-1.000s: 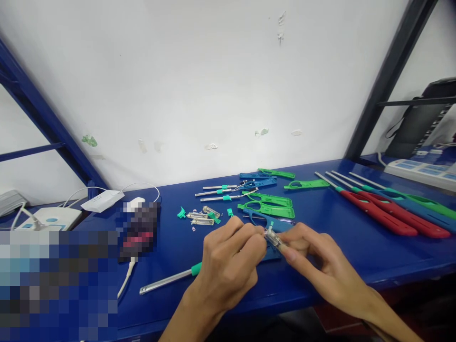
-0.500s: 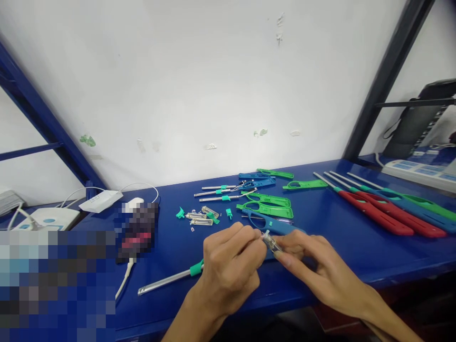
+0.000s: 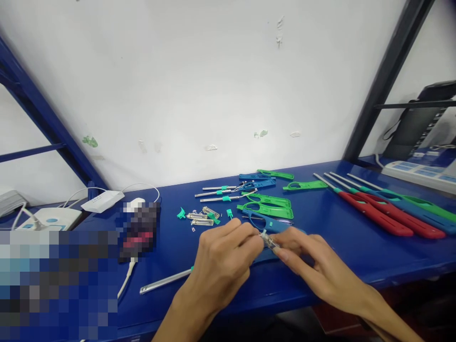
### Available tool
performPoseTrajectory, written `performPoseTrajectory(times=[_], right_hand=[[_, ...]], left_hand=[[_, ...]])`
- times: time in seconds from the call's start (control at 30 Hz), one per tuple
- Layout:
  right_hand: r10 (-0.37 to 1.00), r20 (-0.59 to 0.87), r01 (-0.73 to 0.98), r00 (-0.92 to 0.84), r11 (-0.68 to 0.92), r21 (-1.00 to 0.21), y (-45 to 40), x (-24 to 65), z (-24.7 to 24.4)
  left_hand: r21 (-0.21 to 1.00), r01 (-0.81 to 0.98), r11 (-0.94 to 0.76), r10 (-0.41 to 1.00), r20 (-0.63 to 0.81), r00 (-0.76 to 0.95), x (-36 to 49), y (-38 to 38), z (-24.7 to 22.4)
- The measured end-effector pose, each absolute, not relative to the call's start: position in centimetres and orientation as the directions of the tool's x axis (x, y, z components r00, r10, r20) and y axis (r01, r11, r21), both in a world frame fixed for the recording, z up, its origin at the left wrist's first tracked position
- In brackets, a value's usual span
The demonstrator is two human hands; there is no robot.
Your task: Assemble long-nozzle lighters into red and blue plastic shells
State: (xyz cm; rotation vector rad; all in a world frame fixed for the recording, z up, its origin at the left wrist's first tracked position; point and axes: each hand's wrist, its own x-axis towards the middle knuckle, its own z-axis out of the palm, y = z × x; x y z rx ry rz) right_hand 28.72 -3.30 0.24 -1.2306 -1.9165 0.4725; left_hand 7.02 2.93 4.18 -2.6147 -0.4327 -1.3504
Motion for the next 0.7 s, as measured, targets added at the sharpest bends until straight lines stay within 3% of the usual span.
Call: performPoseTrajectory(times=[0.13,0.37,0.7], right_hand=[[0.913,0.379,0.506,-0.149,0.4,-0.764,-3.1,28.4,0.3],[0.91,0.406,0.497,-0.083,0.391,-0.775,-3.0,28.2,0.2],[0.887,0.455,0.52,-0.079,0.426,-0.741,-3.0,28.2,0.1]], left_hand=[[0.116,0.385,-0.915,0.323,0.783,0.531,6.5,3.3,4.3],[0.37,0.347,-0.862,0.503,0.703,0.503,6.6,3.5,4.7],[0.399,0.259,-0.879,0.472,0.657,0.589,6.0,3.7,5.3]])
